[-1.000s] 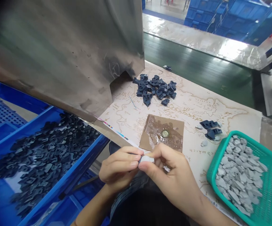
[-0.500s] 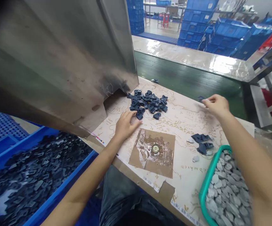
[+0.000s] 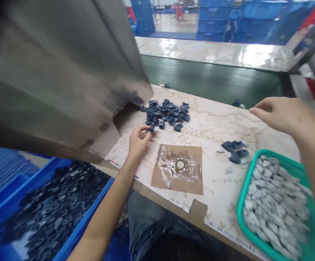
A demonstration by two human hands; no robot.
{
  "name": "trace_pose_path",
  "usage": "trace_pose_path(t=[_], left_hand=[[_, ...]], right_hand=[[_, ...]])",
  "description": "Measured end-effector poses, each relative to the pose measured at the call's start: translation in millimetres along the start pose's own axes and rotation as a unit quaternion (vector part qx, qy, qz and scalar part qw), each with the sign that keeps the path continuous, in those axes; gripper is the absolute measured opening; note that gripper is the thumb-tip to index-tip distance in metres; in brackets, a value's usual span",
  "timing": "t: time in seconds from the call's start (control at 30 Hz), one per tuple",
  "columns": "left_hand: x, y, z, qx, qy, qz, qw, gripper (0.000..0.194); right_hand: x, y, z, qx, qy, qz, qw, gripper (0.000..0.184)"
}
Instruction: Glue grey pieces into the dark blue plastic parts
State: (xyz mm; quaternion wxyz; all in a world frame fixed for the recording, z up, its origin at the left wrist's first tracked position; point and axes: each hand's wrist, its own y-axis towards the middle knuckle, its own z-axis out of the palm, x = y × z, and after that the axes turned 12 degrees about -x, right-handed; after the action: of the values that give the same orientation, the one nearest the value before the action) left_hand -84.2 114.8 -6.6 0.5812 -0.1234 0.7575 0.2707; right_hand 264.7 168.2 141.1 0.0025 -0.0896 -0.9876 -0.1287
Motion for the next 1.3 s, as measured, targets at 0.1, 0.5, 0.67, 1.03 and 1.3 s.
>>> trace_pose_path(t=[0.1, 0.5, 0.67, 1.03, 1.3], left_hand=[[-6.5, -6.6, -6.3, -0.021, -0.130, -0.084, 0.988, 0.025], [-22.2, -77.7, -37.5, -0.038, -0.259, -0.191, 0.946, 0.052], [-17.0, -94.2, -36.5, -0.028, -0.244, -0.197, 0.949, 0.058], [-9.0, -96.8, -38.8, -0.007, -0.191, -0.133, 0.973, 0.053], [-9.2, -97.1, -39.5, -0.001, -0.187, -0.144, 0.972, 0.048]], right_hand=[[-4.1, -78.2, -32.0, 0.039, -0.046, 0.025, 0.998, 0.022], [-36.7, -176.5, 20.5, -0.081, 0.100, -0.086, 0.988, 0.023], [-28.5, -170.7, 20.4, -0.045, 0.113, -0.089, 0.989, 0.014], [-33.1, -179.8, 16.3, -0.012, 0.114, -0.039, 0.993, 0.009], [9.0, -192.5, -10.6, 0.074, 0.524, 0.152, 0.835, 0.029]])
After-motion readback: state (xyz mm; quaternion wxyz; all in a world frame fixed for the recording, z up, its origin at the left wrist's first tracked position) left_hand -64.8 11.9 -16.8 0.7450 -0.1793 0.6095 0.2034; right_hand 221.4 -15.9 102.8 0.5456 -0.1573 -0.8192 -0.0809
